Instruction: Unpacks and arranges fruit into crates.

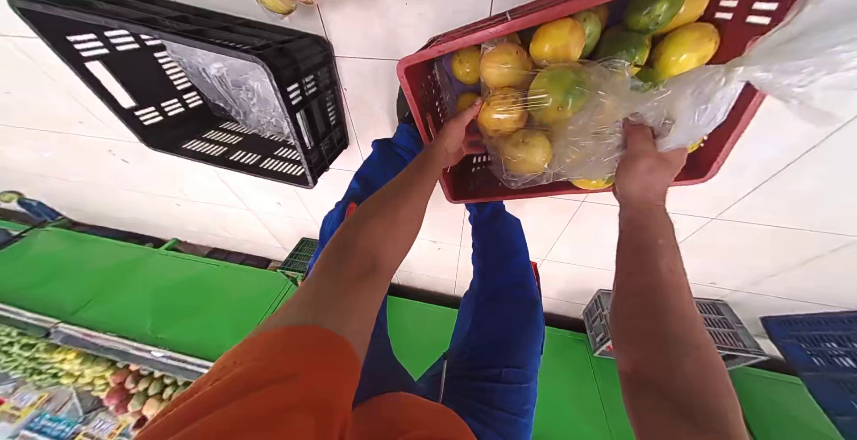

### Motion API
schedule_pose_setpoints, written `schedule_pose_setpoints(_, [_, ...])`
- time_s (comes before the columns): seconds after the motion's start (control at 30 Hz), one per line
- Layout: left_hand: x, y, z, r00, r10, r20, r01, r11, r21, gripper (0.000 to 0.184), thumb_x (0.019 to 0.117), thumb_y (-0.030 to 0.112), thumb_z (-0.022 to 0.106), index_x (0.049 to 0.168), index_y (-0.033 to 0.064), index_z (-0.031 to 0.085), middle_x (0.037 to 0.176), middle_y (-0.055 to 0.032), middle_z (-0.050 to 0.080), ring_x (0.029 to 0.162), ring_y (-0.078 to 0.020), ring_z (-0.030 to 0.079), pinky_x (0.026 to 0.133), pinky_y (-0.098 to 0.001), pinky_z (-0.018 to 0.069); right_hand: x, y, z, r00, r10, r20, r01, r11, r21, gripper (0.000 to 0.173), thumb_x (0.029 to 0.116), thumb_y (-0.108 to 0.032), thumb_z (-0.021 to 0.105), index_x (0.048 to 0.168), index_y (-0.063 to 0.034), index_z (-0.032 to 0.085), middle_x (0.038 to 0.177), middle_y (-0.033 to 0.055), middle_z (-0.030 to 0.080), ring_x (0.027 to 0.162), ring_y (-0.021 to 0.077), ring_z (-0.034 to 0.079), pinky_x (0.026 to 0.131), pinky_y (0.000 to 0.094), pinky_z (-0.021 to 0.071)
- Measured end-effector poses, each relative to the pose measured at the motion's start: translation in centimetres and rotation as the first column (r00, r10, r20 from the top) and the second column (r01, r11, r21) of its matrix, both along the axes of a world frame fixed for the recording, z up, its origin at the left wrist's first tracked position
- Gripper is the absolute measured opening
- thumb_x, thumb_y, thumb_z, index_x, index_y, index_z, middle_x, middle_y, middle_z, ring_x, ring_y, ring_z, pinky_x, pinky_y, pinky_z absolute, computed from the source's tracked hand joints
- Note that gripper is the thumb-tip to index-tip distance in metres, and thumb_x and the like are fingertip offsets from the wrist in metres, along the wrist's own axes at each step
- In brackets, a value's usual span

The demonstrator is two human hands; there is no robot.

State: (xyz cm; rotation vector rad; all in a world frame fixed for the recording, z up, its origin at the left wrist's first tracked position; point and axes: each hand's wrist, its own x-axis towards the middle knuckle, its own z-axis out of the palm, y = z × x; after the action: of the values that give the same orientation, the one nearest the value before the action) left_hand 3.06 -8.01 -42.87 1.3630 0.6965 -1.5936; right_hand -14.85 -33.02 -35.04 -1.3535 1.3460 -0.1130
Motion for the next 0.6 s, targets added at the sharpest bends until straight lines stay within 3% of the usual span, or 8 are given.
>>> schedule_pose_setpoints(0.13, [-1.3, -1.1, 3.7, 0.987, 0.158, -0.004, -0.158, 0.987, -0.016, 0.064, 0.1046, 0.064, 0.036, 0.151, 0.0225, 0.049, 0.141, -0.0074, 0.061, 0.122, -0.0256, 0.062, 0.096, -0.0475, 0.0546, 0.2, 1.3, -1.5, 0.995, -0.065, -0.073, 0.075, 0.987, 0.142, 0.046, 0.0978, -0.035, 0.07, 0.133, -0.0101, 0.056, 0.113, 0.0037, 0.071, 0.105, 0.0169, 0.071, 0.093, 0.0429, 0.0606])
schedule_pose_setpoints(0.2, [-2.0, -1.5, 4.0, 0.977, 0.207, 0.047, -0.205, 0.978, -0.042, 0.06, 0.1053, 0.061, 0.039, 0.144, 0.0188, 0.055, 0.133, -0.0063, 0.066, 0.117, -0.0215, 0.065, 0.095, -0.0435, 0.0565, 0.7, 2.6, -2.1, 0.994, -0.065, -0.083, 0.081, 0.974, 0.21, 0.048, 0.0988, -0.039, 0.068, 0.135, -0.0101, 0.056, 0.118, 0.0047, 0.071, 0.109, 0.0173, 0.07, 0.096, 0.0433, 0.0599])
schedule_pose_setpoints(0.27, [-2.9, -1.6, 3.6, 0.957, 0.269, 0.11, -0.268, 0.963, -0.021, 0.046, 0.1066, 0.052, 0.047, 0.133, 0.0171, 0.062, 0.116, -0.0046, 0.07, 0.1, -0.0162, 0.068, 0.082, -0.0372, 0.0589, 0.6, 4.2, -2.4, 0.991, -0.12, -0.055, 0.13, 0.962, 0.241, 0.048, 0.1023, -0.037, 0.063, 0.139, -0.0079, 0.053, 0.124, 0.0065, 0.069, 0.116, 0.0178, 0.067, 0.101, 0.043, 0.0574])
schedule_pose_setpoints(0.3, [-3.2, -1.8, 3.5, 0.947, 0.276, 0.165, -0.285, 0.958, 0.034, 0.036, 0.106, 0.045, 0.053, 0.125, 0.0166, 0.065, 0.103, -0.0029, 0.069, 0.083, -0.0127, 0.066, 0.068, -0.0315, 0.0571, 0.4, 4.9, -2.6, 0.985, -0.169, -0.046, 0.175, 0.956, 0.235, 0.045, 0.1039, -0.034, 0.061, 0.139, -0.007, 0.053, 0.124, 0.0075, 0.068, 0.116, 0.0186, 0.067, 0.101, 0.0433, 0.0575])
schedule_pose_setpoints(0.33, [-3.4, -2.2, 3.5, 0.929, 0.27, 0.253, -0.302, 0.948, 0.098, 0.024, 0.1042, 0.035, 0.06, 0.114, 0.0143, 0.066, 0.086, -0.0013, 0.064, 0.062, -0.0087, 0.055, 0.051, -0.0246, 0.0469, 0.1, 5.2, -2.7, 0.976, -0.217, -0.035, 0.219, 0.949, 0.227, 0.042, 0.1057, -0.032, 0.058, 0.139, -0.0064, 0.053, 0.124, 0.0084, 0.068, 0.116, 0.0196, 0.067, 0.1, 0.0441, 0.0578])
schedule_pose_setpoints(0.37, [-3.0, -2.5, 3.7, 0.912, 0.248, 0.327, -0.304, 0.943, 0.132, 0.016, 0.1013, 0.025, 0.066, 0.108, 0.0097, 0.067, 0.082, -0.0024, 0.063, 0.057, -0.0083, 0.051, 0.048, -0.0233, 0.0427, -0.1, 5.2, -2.6, 0.963, -0.269, -0.031, 0.269, 0.938, 0.219, 0.041, 0.1068, -0.031, 0.056, 0.139, -0.0057, 0.052, 0.123, 0.0095, 0.068, 0.115, 0.0211, 0.067, 0.099, 0.0454, 0.0581])
schedule_pose_setpoints(0.47, [-0.9, -1.7, 7.1, 0.859, 0.111, 0.5, -0.211, 0.966, 0.149, 0.014, 0.0993, 0.017, 0.067, 0.105, 0.0041, 0.066, 0.091, -0.0053, 0.067, 0.076, -0.0121, 0.062, 0.067, -0.0297, 0.0543, -0.1, 4.0, -0.9, 0.923, -0.359, -0.142, 0.379, 0.912, 0.159, 0.045, 0.1044, -0.04, 0.059, 0.134, -0.0059, 0.056, 0.114, 0.01, 0.071, 0.106, 0.0222, 0.071, 0.092, 0.046, 0.0607])
schedule_pose_setpoints(0.6, [1.0, 1.1, 10.3, 0.754, 0.022, 0.656, -0.14, 0.982, 0.127, 0.014, 0.1027, 0.021, 0.064, 0.109, 0.0084, 0.064, 0.093, -0.0028, 0.067, 0.082, -0.0124, 0.065, 0.075, -0.0336, 0.0587, -2.7, 2.1, 1.4, 0.928, -0.336, -0.162, 0.342, 0.94, 0.007, 0.044, 0.1074, -0.042, 0.051, 0.13, -0.0053, 0.056, 0.107, 0.0071, 0.07, 0.099, 0.0186, 0.07, 0.09, 0.0431, 0.0606])
